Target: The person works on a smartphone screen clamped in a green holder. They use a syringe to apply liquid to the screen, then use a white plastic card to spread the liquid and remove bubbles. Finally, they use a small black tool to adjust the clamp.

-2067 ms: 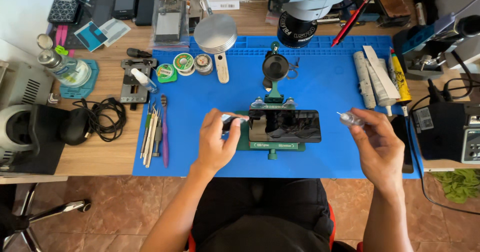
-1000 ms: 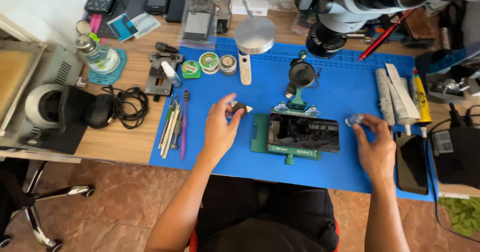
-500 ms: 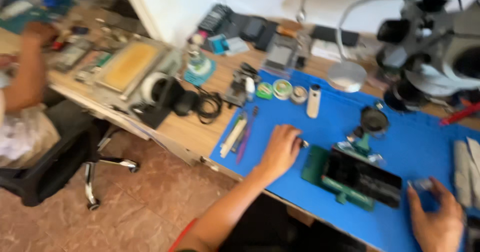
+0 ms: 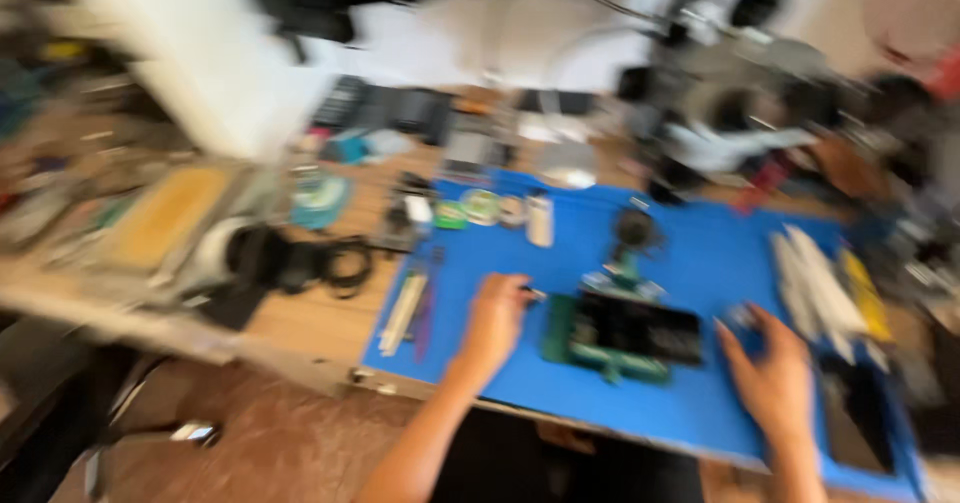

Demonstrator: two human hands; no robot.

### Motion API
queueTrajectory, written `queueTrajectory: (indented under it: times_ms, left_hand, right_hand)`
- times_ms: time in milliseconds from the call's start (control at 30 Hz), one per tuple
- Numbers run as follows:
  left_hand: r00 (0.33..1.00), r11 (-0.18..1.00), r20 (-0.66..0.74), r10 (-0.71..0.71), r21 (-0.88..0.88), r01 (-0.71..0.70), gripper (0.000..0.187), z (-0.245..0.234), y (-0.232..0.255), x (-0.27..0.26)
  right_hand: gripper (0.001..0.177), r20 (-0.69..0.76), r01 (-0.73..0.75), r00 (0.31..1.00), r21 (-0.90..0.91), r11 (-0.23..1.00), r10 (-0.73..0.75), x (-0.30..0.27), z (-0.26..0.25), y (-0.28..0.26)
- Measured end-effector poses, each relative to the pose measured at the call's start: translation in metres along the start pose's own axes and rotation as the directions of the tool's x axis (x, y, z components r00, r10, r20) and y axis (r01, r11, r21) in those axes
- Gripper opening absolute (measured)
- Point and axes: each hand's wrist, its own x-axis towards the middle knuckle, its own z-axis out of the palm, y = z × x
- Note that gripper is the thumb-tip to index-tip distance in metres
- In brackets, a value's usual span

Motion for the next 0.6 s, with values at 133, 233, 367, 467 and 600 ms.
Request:
queueTrajectory:
  times_ms: [133, 233, 367, 467, 600]
  left_hand:
    - [1.0, 0.999, -0.002, -0.03, 0.023, 0.03, 0.004, -0.014, 0.024, 0.005]
    - [0.998, 0.998, -0.056, -0.015, 0.059, 0.018, 0.008, -0.02, 0.032, 0.01]
    - [0.983, 0.999, -0.18, 0.038, -0.002, -0.039, 0.034, -0.027, 0.048, 0.012]
    - [0.986, 0.982, -0.075, 0.148, -0.104, -0.156, 0.02, -0.04, 0.072, 0.022]
    - [0.922, 0.942, 0.191, 0.336, -0.096, -0.323, 0.058, -0.022, 0.102, 0.028]
  right_hand:
    - [0.049, -0.077, 0.015, 0.997, -0.004, 1.0, -0.015, -0.011, -0.017, -0.032]
    - [0.049, -0.125, 0.041, 0.992, 0.058, 0.997, -0.034, -0.008, -0.019, -0.031]
    - [0.047, -0.188, 0.059, 0.981, 0.097, 0.994, -0.04, -0.008, -0.006, -0.008]
    - [0.042, -0.215, 0.106, 0.973, 0.108, 0.988, -0.081, -0.006, -0.005, -0.012]
    - [0.042, -0.202, 0.154, 0.97, 0.08, 0.985, -0.136, -0.004, -0.004, -0.007]
